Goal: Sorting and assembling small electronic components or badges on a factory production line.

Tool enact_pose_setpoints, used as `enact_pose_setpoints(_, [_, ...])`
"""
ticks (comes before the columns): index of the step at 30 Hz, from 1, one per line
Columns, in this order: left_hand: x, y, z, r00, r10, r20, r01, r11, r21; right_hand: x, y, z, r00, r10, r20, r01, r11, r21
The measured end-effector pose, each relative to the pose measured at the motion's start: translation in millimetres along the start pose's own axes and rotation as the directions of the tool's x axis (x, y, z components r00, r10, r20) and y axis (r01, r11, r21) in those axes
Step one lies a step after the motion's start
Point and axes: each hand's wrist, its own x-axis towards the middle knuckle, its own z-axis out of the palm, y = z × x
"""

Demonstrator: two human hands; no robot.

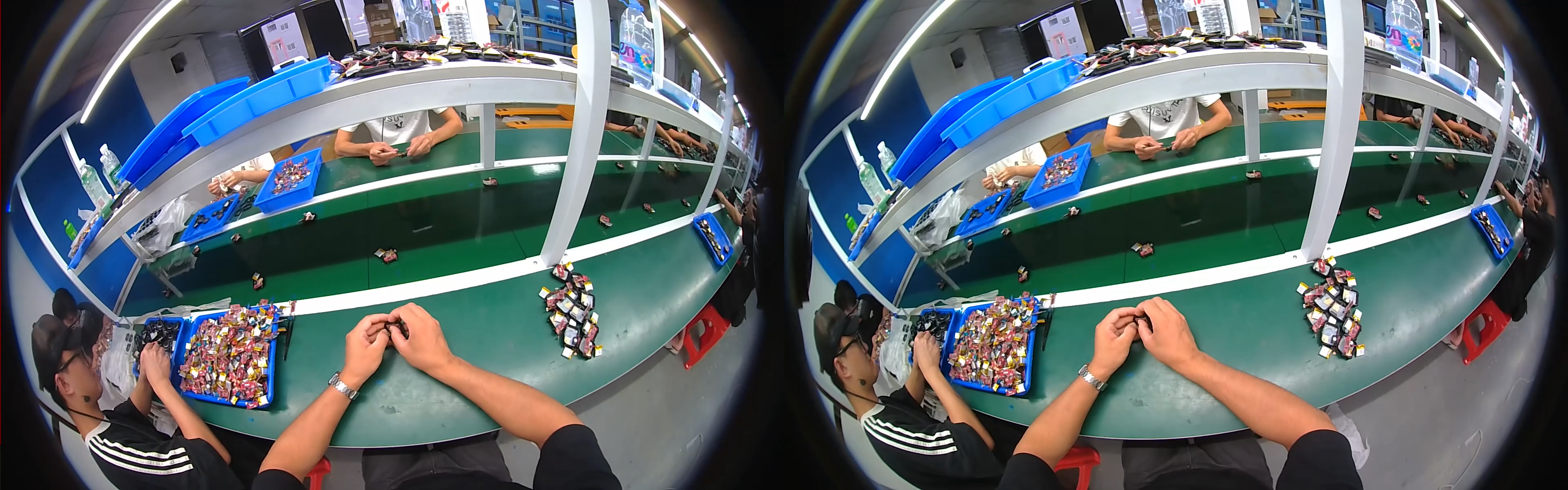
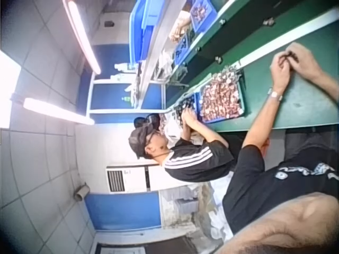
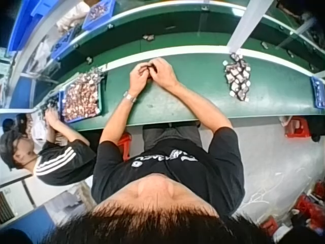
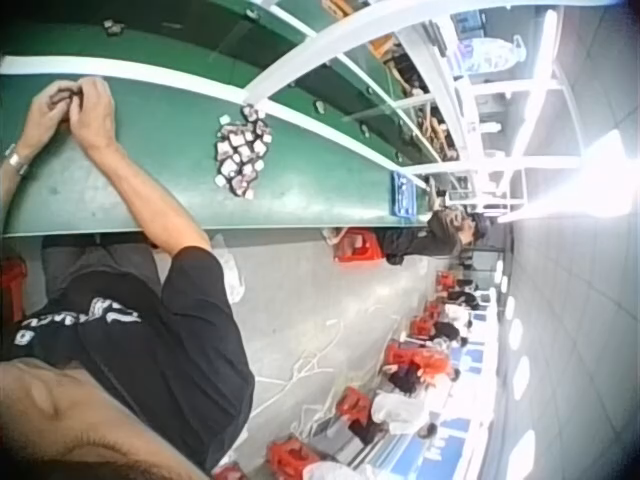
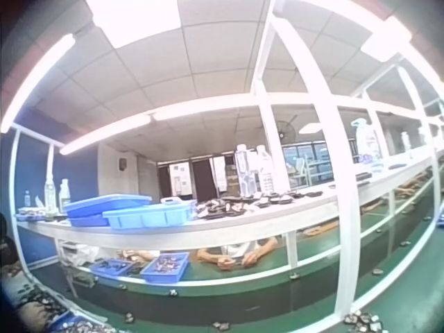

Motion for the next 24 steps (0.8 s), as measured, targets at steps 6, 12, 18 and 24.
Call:
enact_pose_setpoints(6, [-0.6, 3.0, 3.5, 1.000, -0.009, -0.024, 0.008, 1.000, -0.015, 0.5, -5.7, -3.4, 0.991, 0.118, 0.065, -0.119, 0.993, 0.017])
enact_pose_setpoints(12, [-0.5, -0.4, -3.7, 0.999, -0.020, -0.046, 0.023, 0.996, 0.087, -0.4, -6.6, -0.6, 0.979, 0.177, 0.098, -0.185, 0.979, 0.079])
enact_pose_setpoints(18, [1.1, 15.0, -4.7, 0.994, -0.107, -0.001, 0.107, 0.989, -0.107, 7.8, -1.8, -11.1, 0.933, 0.326, 0.152, -0.355, 0.905, 0.234])
enact_pose_setpoints(24, [1.8, 14.8, -4.8, 0.994, -0.109, -0.001, 0.109, 0.988, -0.105, 7.1, 2.5, -10.1, 0.907, 0.378, 0.186, -0.416, 0.873, 0.254])
